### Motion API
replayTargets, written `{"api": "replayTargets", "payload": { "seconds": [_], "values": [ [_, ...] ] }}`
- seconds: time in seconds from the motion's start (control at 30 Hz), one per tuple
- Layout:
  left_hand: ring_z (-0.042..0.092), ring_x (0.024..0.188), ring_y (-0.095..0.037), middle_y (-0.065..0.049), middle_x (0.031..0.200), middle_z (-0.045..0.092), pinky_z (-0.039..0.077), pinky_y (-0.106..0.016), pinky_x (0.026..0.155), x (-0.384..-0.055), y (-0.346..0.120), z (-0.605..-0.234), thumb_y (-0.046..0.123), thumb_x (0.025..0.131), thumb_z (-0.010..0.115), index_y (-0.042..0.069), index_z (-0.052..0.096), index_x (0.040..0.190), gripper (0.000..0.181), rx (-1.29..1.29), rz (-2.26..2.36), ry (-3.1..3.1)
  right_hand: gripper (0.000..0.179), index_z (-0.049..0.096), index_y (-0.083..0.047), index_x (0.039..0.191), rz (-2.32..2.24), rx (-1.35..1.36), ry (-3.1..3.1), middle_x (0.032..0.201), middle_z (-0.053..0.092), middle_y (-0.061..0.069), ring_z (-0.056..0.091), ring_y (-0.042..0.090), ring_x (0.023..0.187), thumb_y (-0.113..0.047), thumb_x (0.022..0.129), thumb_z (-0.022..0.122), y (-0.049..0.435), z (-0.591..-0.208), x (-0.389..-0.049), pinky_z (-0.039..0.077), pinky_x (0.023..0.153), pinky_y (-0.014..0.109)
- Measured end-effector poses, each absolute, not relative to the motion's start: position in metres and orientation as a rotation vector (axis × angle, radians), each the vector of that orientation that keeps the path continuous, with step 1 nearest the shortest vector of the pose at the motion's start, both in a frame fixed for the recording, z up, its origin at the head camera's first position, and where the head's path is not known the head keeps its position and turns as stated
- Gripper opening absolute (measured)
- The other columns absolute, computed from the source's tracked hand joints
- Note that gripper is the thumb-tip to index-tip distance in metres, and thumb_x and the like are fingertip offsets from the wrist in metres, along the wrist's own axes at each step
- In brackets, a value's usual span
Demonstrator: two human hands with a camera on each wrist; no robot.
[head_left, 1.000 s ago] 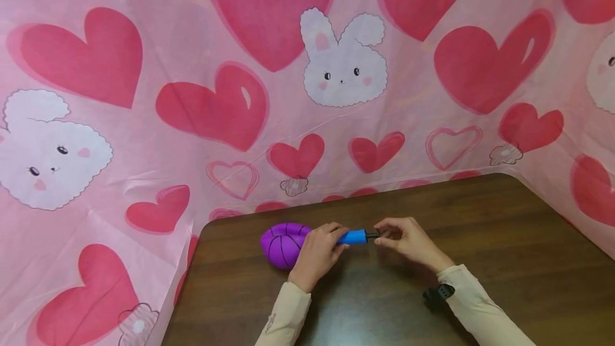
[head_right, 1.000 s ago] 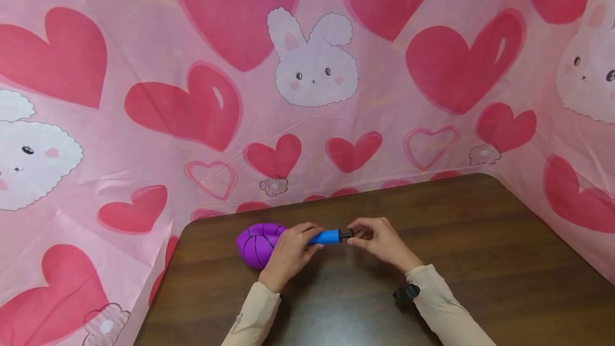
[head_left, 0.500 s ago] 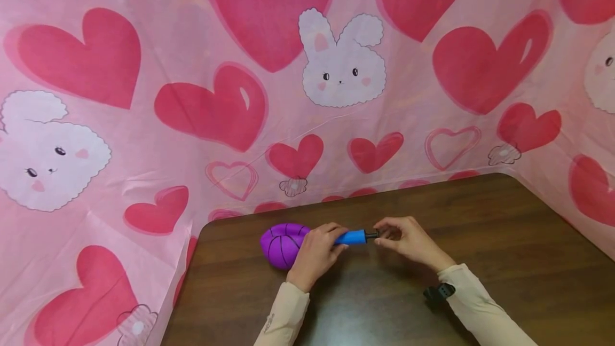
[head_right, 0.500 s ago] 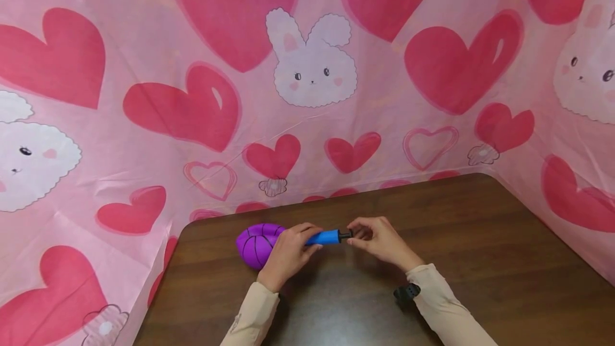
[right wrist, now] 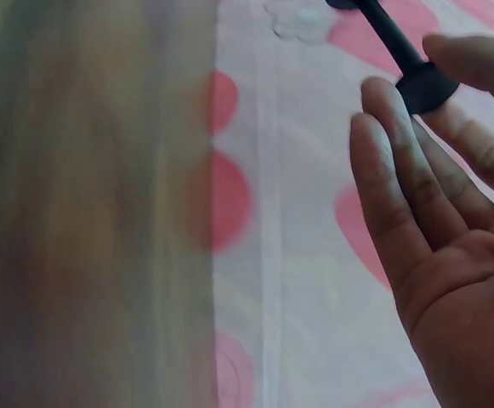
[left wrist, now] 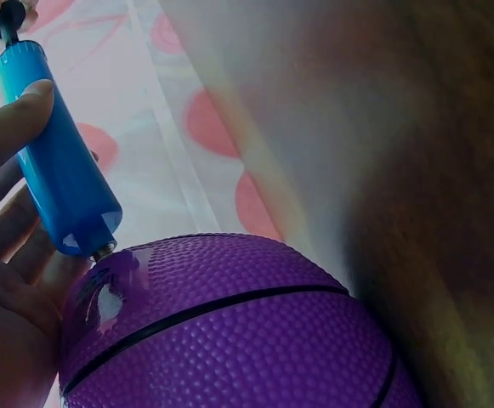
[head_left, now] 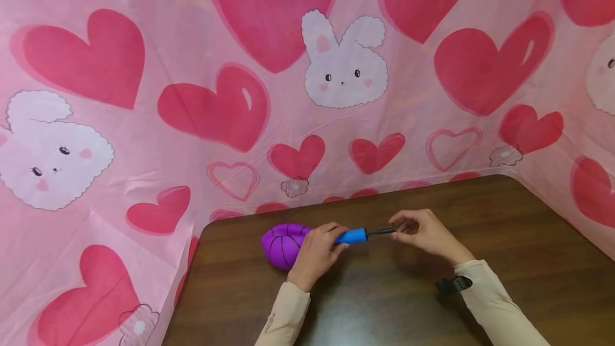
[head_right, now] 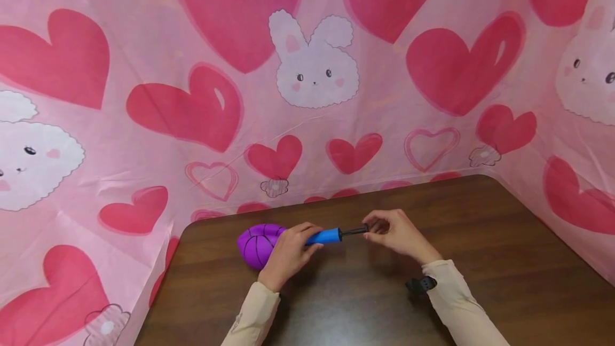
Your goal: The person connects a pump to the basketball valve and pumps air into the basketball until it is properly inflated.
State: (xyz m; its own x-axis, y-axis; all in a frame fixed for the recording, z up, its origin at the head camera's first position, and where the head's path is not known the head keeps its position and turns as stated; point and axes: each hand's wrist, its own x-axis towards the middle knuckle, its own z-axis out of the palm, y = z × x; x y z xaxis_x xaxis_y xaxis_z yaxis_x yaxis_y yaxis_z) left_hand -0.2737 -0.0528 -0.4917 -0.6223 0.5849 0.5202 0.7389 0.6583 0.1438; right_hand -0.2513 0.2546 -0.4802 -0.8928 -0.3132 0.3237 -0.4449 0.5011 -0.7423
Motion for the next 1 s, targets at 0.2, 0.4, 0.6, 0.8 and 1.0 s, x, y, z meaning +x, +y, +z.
{"api": "replayTargets", "payload": {
  "seconds": [0.2, 0.4, 0.6, 0.8, 1.0],
  "values": [
    [0.075, 0.098, -0.013, 0.002, 0.112, 0.076, 0.062, -0.032, 0.087, -0.274, -0.054, -0.489, 0.028, 0.090, 0.083, 0.015, 0.076, 0.117, 0.030, -1.011, -0.491, -2.473, 0.023, 0.072, -0.002, 0.109, 1.401, 0.594, -2.612, 0.090, 0.077, 0.005, 0.071, 0.008, 0.078, -0.007, 0.089, 0.081, 0.279, -0.471, -0.248, 0.061, 0.074, 0.022],
    [0.075, 0.099, -0.014, 0.001, 0.113, 0.076, 0.062, -0.033, 0.087, -0.275, -0.055, -0.489, 0.026, 0.090, 0.084, 0.015, 0.076, 0.118, 0.031, -0.991, -0.498, -2.489, 0.024, 0.071, 0.001, 0.111, 1.434, 0.595, -2.630, 0.092, 0.077, 0.010, 0.072, 0.015, 0.079, -0.007, 0.091, 0.079, 0.292, -0.463, -0.245, 0.061, 0.075, 0.022],
    [0.075, 0.099, -0.015, 0.001, 0.113, 0.076, 0.063, -0.034, 0.087, -0.275, -0.055, -0.490, 0.025, 0.090, 0.084, 0.015, 0.076, 0.118, 0.031, -0.998, -0.506, -2.482, 0.023, 0.071, 0.001, 0.112, 1.474, 0.584, -2.647, 0.091, 0.078, 0.006, 0.074, 0.022, 0.081, -0.008, 0.092, 0.078, 0.296, -0.460, -0.244, 0.061, 0.074, 0.023],
    [0.075, 0.098, -0.015, 0.001, 0.112, 0.076, 0.063, -0.034, 0.086, -0.274, -0.055, -0.491, 0.024, 0.089, 0.085, 0.014, 0.076, 0.117, 0.031, -0.995, -0.505, -2.471, 0.025, 0.071, -0.001, 0.113, 1.492, 0.551, -2.664, 0.092, 0.077, 0.006, 0.073, 0.022, 0.081, -0.012, 0.092, 0.079, 0.296, -0.460, -0.243, 0.063, 0.073, 0.028],
    [0.075, 0.097, -0.015, 0.000, 0.111, 0.076, 0.063, -0.034, 0.085, -0.274, -0.054, -0.491, 0.024, 0.088, 0.085, 0.013, 0.076, 0.117, 0.031, -0.998, -0.504, -2.458, 0.023, 0.072, -0.004, 0.113, 1.470, 0.545, -2.671, 0.093, 0.077, 0.004, 0.073, 0.021, 0.082, -0.014, 0.093, 0.079, 0.296, -0.459, -0.243, 0.061, 0.074, 0.025]
  ]
}}
